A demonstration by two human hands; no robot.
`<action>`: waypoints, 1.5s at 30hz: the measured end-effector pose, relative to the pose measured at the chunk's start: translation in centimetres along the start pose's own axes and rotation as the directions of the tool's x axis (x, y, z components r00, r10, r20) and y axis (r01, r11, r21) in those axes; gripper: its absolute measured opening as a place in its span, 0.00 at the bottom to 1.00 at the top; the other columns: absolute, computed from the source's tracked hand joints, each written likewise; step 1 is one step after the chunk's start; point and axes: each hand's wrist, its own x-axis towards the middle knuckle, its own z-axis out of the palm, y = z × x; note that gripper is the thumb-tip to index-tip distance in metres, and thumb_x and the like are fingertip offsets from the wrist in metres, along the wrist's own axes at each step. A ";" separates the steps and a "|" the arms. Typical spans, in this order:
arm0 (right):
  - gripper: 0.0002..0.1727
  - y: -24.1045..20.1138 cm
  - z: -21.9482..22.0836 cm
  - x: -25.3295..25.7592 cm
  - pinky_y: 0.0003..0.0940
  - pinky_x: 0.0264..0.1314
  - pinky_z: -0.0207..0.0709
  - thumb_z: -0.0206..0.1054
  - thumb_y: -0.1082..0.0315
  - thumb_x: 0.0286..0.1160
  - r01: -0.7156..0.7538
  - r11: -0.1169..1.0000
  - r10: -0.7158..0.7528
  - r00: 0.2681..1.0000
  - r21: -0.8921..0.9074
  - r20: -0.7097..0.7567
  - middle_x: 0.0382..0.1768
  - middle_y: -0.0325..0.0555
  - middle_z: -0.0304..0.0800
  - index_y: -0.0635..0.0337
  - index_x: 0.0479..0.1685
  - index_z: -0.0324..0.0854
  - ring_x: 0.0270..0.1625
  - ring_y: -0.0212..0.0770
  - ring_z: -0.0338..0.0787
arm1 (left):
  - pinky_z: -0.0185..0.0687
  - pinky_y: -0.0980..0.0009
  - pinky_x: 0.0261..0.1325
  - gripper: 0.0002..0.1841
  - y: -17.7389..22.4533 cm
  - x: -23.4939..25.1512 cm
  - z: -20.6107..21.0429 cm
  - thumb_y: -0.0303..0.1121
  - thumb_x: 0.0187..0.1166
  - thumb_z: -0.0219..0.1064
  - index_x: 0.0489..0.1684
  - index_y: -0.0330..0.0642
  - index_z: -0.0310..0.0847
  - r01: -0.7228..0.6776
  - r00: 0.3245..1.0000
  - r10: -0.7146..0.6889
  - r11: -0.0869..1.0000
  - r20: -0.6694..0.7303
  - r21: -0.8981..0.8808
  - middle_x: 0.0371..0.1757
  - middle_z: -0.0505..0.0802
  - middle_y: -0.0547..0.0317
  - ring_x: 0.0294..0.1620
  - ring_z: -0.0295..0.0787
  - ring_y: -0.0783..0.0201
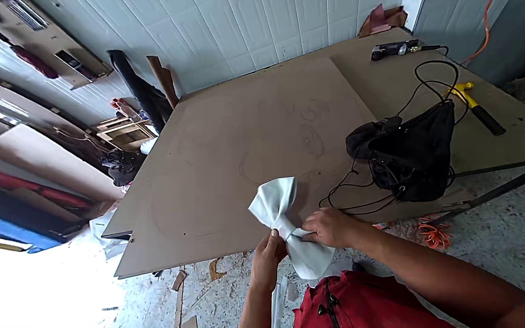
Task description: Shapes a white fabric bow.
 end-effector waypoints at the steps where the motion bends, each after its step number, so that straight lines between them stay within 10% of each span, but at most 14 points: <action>1: 0.23 -0.1 -0.1 -0.3 0.47 0.54 0.81 0.56 0.48 0.90 0.056 0.998 -0.057 0.998 -0.038 -0.020 0.34 0.45 0.88 0.56 0.37 0.87 0.44 0.46 0.90 | 0.92 0.52 0.54 0.23 0.5 0.2 0.8 0.41 0.94 0.51 0.58 0.24 0.77 0.018 1.000 -0.020 0.997 -0.019 -0.081 0.43 0.94 0.38 0.44 0.96 0.50; 4: 0.24 -0.6 -1.0 -1.3 0.45 0.51 0.82 0.56 0.45 0.89 -0.009 0.998 0.009 1.000 0.060 -0.003 0.34 0.43 0.88 0.55 0.39 0.87 0.43 0.42 0.89 | 0.94 0.54 0.49 0.18 1.1 0.1 2.3 0.36 0.86 0.64 0.52 0.22 0.79 -0.019 0.997 0.004 0.978 -0.074 -0.209 0.41 0.94 0.35 0.40 0.96 0.50; 8: 0.32 -1.8 -4.0 -1.4 0.45 0.70 0.83 0.63 0.36 0.81 -0.336 0.799 0.298 0.941 0.499 0.157 0.58 0.43 0.93 0.52 0.70 0.85 0.60 0.37 0.92 | 0.92 0.57 0.54 0.17 1.3 -0.7 3.3 0.32 0.75 0.74 0.52 0.24 0.83 -0.188 0.978 0.171 0.970 -0.120 -0.155 0.42 0.95 0.38 0.44 0.95 0.53; 15: 0.22 -4.1 -4.8 1.7 0.36 0.38 0.80 0.71 0.46 0.79 -0.263 0.653 0.473 0.874 0.710 -0.110 0.23 0.36 0.88 0.54 0.25 0.90 0.30 0.31 0.86 | 0.91 0.59 0.59 0.22 1.9 -1.6 3.8 0.36 0.81 0.70 0.62 0.25 0.76 -0.368 0.927 0.372 0.927 0.055 -0.067 0.47 0.94 0.42 0.48 0.94 0.56; 26: 0.23 -4.7 -4.8 3.1 0.28 0.32 0.69 0.68 0.50 0.82 -0.327 0.551 0.396 0.912 0.767 0.104 0.19 0.35 0.79 0.55 0.21 0.84 0.25 0.29 0.76 | 0.91 0.67 0.47 0.16 2.8 -3.5 2.5 0.37 0.87 0.63 0.57 0.29 0.77 -0.473 0.874 0.462 0.880 0.147 0.046 0.38 0.93 0.52 0.38 0.92 0.64; 30: 0.16 -6.0 -3.5 3.3 0.34 0.47 0.88 0.74 0.54 0.79 -0.216 0.474 0.459 0.888 0.854 -0.029 0.39 0.43 0.93 0.58 0.51 0.85 0.41 0.36 0.92 | 0.91 0.68 0.46 0.19 3.1 -3.1 2.1 0.41 0.85 0.67 0.57 0.30 0.78 -0.515 0.852 0.509 0.857 0.121 0.014 0.40 0.94 0.51 0.38 0.92 0.64; 37: 0.22 -6.7 -3.6 3.2 0.35 0.59 0.87 0.78 0.57 0.74 -0.177 0.295 0.338 0.939 0.939 0.071 0.47 0.45 0.93 0.61 0.60 0.82 0.49 0.36 0.93 | 0.94 0.62 0.55 0.29 4.1 -2.7 2.0 0.41 0.78 0.74 0.67 0.28 0.70 -0.460 0.888 0.459 0.883 0.030 0.091 0.46 0.94 0.47 0.47 0.95 0.57; 45: 0.20 -6.4 -3.5 2.9 0.37 0.56 0.91 0.78 0.53 0.74 -0.290 0.317 0.385 0.909 0.903 0.157 0.42 0.46 0.97 0.62 0.50 0.90 0.46 0.38 0.97 | 0.91 0.57 0.61 0.29 3.9 -3.4 -0.2 0.40 0.68 0.84 0.60 0.28 0.81 -0.381 0.905 0.384 0.923 0.181 -0.054 0.51 0.95 0.41 0.53 0.94 0.53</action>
